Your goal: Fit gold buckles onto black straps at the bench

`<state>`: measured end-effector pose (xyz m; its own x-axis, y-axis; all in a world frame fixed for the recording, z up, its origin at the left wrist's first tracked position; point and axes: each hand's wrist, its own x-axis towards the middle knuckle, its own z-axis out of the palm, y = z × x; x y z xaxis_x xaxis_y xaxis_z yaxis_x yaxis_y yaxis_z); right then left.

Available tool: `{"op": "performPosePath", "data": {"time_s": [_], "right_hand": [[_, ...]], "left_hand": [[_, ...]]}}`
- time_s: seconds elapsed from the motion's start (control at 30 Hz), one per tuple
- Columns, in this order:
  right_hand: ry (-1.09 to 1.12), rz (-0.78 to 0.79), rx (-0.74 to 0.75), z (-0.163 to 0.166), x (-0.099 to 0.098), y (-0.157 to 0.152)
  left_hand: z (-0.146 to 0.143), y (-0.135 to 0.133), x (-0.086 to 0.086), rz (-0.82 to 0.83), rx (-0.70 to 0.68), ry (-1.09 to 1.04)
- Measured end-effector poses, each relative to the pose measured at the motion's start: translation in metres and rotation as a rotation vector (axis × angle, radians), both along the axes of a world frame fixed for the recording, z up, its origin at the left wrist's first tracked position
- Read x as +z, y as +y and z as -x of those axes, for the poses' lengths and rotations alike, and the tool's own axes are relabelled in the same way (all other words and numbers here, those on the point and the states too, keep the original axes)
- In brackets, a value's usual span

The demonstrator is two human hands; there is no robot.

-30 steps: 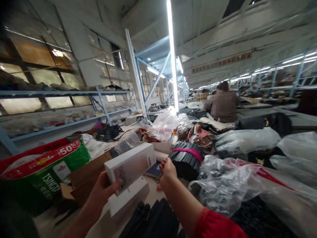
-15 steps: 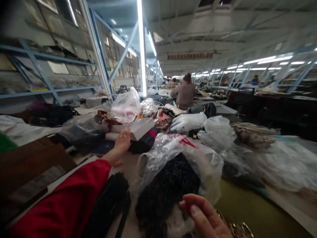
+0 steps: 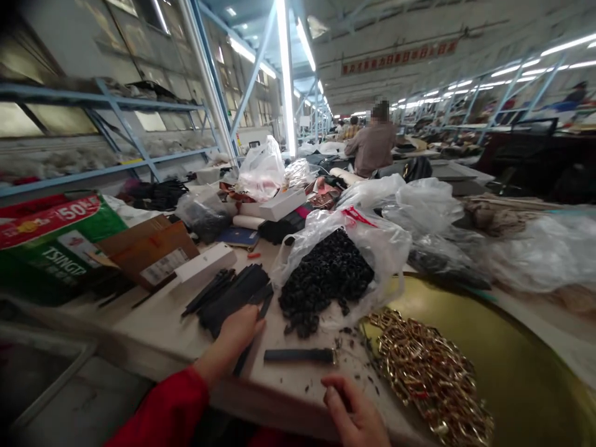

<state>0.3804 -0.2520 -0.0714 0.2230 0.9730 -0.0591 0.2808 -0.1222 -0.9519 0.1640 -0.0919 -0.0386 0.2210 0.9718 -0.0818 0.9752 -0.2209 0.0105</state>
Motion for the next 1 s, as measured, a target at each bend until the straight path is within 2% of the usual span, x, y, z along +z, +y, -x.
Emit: {"op": "performPosePath", "data": {"time_s": [0.1, 0.27, 0.37, 0.47, 0.53, 0.63, 0.7, 0.77, 0.9, 1.0], "right_hand": [[-0.125, 0.000, 0.033, -0.010, -0.002, -0.016], [-0.257, -0.033, 0.086, -0.009, -0.003, -0.026], [-0.346, -0.046, 0.090, -0.012, -0.005, -0.017], [-0.421, -0.049, 0.093, -0.021, -0.011, -0.005], [-0.500, -0.064, 0.071, -0.026, -0.014, 0.003], [-0.692, -0.173, 0.035, -0.025, -0.014, 0.018], [-0.825, -0.259, 0.088, -0.019, -0.010, 0.029], [-0.907, -0.291, 0.203, -0.013, -0.005, 0.038], [-0.838, -0.201, 0.395, -0.009, 0.001, 0.044], [-0.614, -0.087, 0.399, -0.013, 0.003, 0.040]], "left_hand": [[-0.002, -0.007, -0.005, 0.037, 0.027, -0.004], [-0.018, -0.031, 0.014, -0.012, -0.049, -0.050], [-0.040, -0.053, 0.015, -0.018, -0.201, -0.109], [-0.061, -0.065, 0.005, 0.031, -0.309, -0.158], [-0.070, -0.067, -0.002, 0.050, -0.317, -0.184], [-0.074, -0.064, -0.008, 0.084, -0.310, -0.222], [-0.073, -0.063, -0.010, 0.138, -0.322, -0.248], [-0.071, -0.064, -0.009, 0.211, -0.342, -0.279], [-0.067, -0.068, -0.003, 0.358, -0.391, -0.340], [-0.066, -0.068, 0.005, 0.469, -0.423, -0.377]]}}
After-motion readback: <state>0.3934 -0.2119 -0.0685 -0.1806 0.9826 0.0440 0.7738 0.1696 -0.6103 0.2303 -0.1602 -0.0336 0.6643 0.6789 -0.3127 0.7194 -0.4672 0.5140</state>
